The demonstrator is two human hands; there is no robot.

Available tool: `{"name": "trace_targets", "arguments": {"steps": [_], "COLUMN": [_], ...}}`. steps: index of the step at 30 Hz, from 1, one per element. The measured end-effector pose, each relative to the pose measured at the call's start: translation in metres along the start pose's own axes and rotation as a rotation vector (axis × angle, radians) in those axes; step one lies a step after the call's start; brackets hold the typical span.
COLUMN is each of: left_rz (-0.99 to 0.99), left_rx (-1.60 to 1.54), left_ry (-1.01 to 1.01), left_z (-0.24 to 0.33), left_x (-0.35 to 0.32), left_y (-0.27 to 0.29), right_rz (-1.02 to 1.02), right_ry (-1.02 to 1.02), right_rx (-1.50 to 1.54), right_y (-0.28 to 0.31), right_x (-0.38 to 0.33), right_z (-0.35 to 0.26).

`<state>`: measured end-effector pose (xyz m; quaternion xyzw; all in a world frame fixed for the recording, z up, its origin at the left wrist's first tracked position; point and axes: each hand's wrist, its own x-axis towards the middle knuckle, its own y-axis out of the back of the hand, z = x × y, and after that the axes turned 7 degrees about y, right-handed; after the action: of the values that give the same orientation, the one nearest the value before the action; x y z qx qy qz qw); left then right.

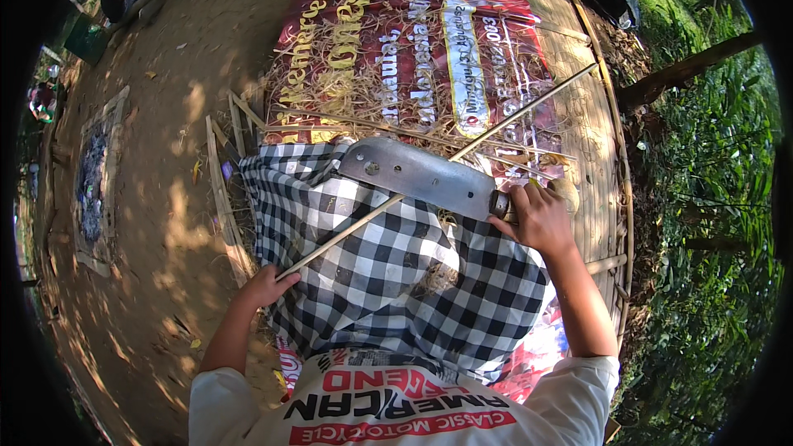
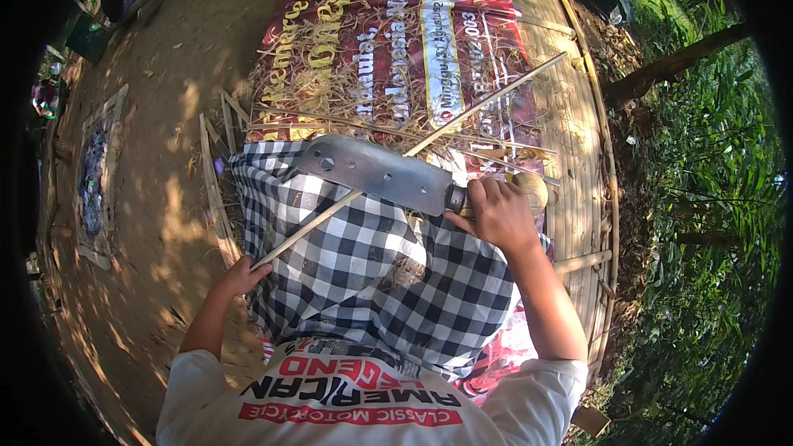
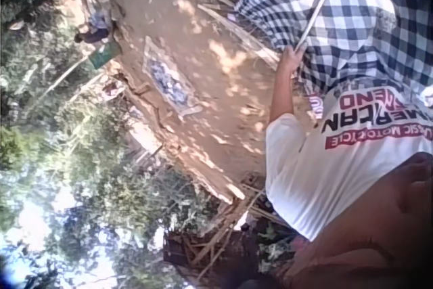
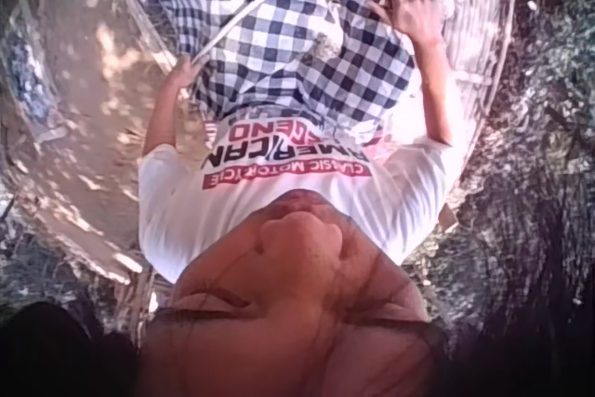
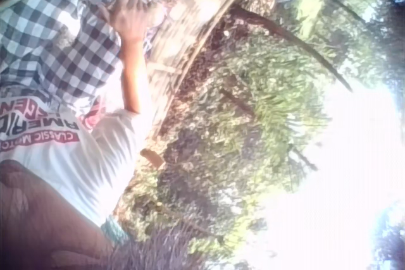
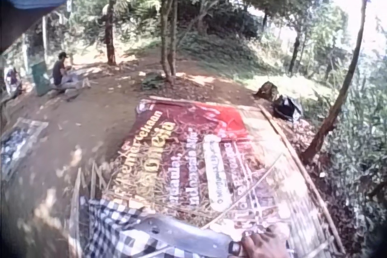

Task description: The person shapes a long strip of wood by shaving its surface with a large blade. They hold the wood strip with their left hand and use the blade in their right hand to peel thin layers from the sides and edges of the wood.

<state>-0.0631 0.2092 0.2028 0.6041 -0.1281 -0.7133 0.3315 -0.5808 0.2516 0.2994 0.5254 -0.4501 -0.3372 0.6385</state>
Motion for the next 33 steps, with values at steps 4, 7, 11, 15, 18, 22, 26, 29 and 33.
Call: {"name": "trace_targets", "arguments": {"steps": [4,7,11,15,18,22,26,29,33], "left_rz": [-0.006,-0.009,-0.02,0.035,-0.057,-0.096,-0.191,-0.217,-0.297], "left_rx": [0.028,0.019,0.013,0.047,0.014,-0.073,-0.05,-0.14,-0.119], "left_ry": [0.02,0.027,0.085,0.051,0.112,0.053,0.133,0.095,0.168], "left_z": [0.005,0.001,-0.025,-0.02,-0.003,-0.011,-0.022,-0.02,-0.072], "left_x": [-0.001,0.0,0.001,0.002,-0.007,-0.013,-0.028,-0.049,-0.049], "left_y": [0.003,0.002,-0.003,-0.005,0.002,0.007,0.01,0.013,-0.01], "right_rz": [0.007,-0.043,-0.006,-0.005,0.172,0.366,0.66,0.559,0.483], "right_ry": [0.024,-0.114,-0.721,-0.968,-0.854,-1.015,-1.115,-1.071,-0.991], "right_rx": [-0.054,-0.084,-0.06,-0.273,-0.224,0.247,0.758,0.945,1.152], "right_y": [0.005,0.016,0.042,0.081,0.073,0.039,0.02,0.007,-0.031], "right_x": [-0.003,-0.008,-0.037,-0.082,-0.09,-0.098,-0.063,-0.038,0.003], "right_z": [0.002,0.014,0.084,0.131,0.099,0.073,0.023,-0.003,-0.041]}}
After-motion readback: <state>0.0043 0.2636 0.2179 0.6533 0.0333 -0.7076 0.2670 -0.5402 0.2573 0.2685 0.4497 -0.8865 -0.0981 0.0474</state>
